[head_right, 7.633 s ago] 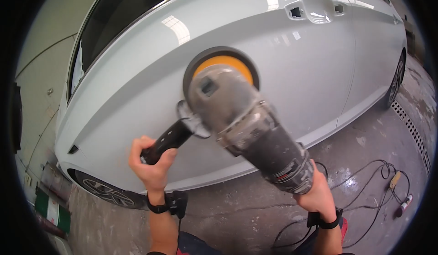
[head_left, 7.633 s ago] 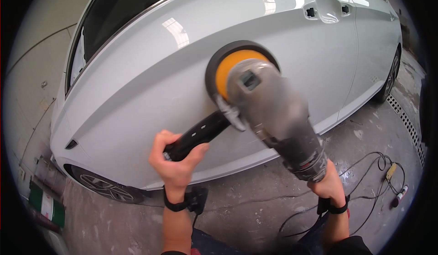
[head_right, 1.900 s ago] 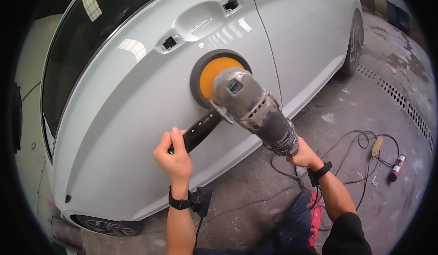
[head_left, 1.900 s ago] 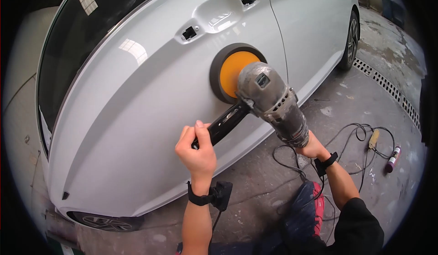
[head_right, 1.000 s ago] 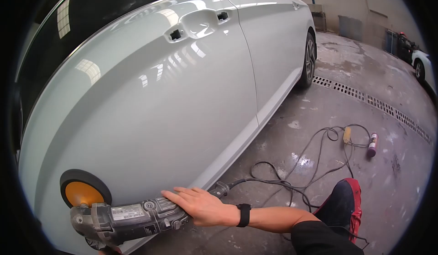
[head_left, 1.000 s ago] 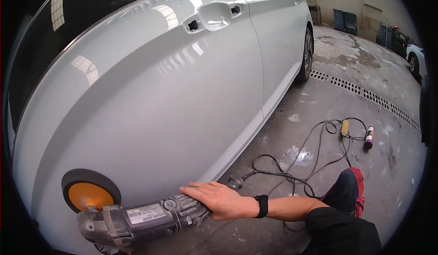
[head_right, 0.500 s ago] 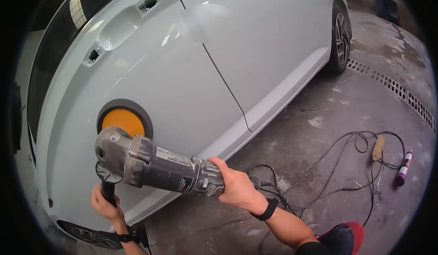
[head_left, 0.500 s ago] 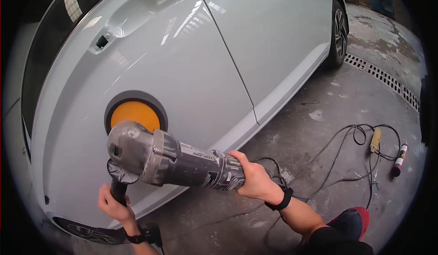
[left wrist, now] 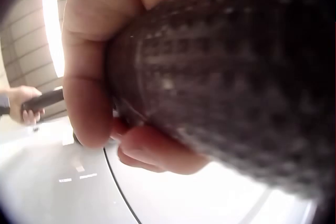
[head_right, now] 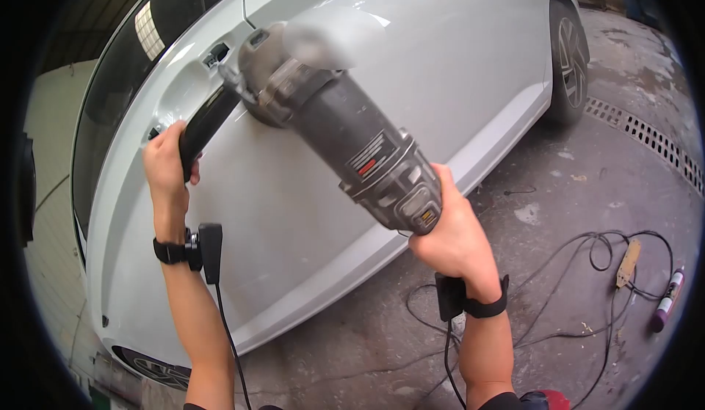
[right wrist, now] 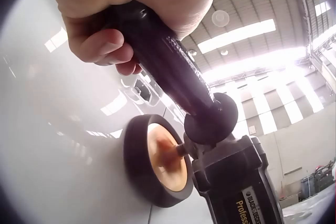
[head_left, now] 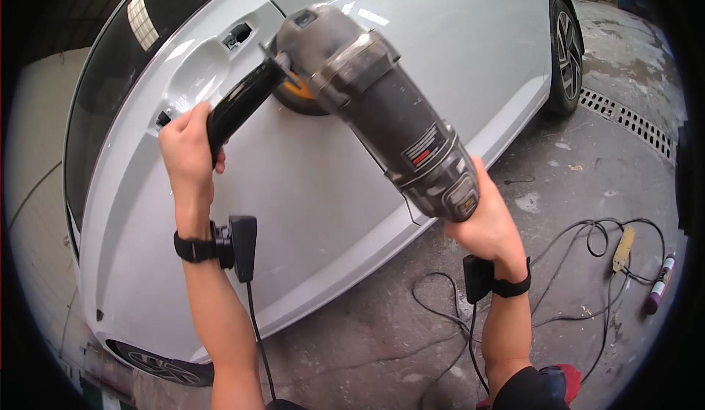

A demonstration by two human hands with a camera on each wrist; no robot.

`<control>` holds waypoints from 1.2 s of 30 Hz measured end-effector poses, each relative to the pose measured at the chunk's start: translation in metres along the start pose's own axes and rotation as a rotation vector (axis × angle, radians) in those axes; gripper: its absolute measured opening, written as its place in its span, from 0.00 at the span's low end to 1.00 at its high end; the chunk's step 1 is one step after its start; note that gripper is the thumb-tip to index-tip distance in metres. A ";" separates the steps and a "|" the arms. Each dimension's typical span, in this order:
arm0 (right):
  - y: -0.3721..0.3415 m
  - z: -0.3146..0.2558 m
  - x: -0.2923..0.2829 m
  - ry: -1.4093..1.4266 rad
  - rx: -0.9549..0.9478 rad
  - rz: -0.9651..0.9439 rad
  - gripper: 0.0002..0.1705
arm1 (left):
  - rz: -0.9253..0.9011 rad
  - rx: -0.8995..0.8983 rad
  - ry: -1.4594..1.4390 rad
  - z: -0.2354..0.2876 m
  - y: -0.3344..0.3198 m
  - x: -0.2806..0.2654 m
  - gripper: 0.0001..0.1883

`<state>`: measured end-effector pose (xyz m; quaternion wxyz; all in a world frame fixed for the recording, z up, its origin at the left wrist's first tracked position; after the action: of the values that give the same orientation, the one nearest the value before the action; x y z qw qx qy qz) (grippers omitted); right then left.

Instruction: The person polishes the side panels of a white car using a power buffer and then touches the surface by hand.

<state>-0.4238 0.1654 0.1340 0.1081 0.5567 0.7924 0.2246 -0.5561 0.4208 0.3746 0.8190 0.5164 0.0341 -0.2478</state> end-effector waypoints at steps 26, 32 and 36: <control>-0.100 0.088 0.209 -0.401 -0.209 -0.452 0.45 | 0.586 -0.197 -0.060 -0.259 -0.327 -0.249 0.19; -0.103 0.124 0.172 -0.254 -0.103 -0.379 0.47 | 0.465 -0.128 0.078 -0.224 -0.297 -0.208 0.18; -0.100 0.152 0.130 -0.101 0.056 -0.220 0.49 | 0.284 -0.077 0.191 -0.155 -0.232 -0.130 0.21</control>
<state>-0.4895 0.2942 -0.0361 0.1563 0.4796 0.8483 0.1610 -0.7415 0.5231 0.1514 0.8579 0.5055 0.0480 -0.0781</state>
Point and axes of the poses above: each hand's wrist, its own y-axis towards the middle knuckle, its own x-axis out of the palm, z = x × y, the point moved 4 cm from there along y, towards the middle knuckle, and after that the axes turned 6 degrees about x, right-handed, at the moved point
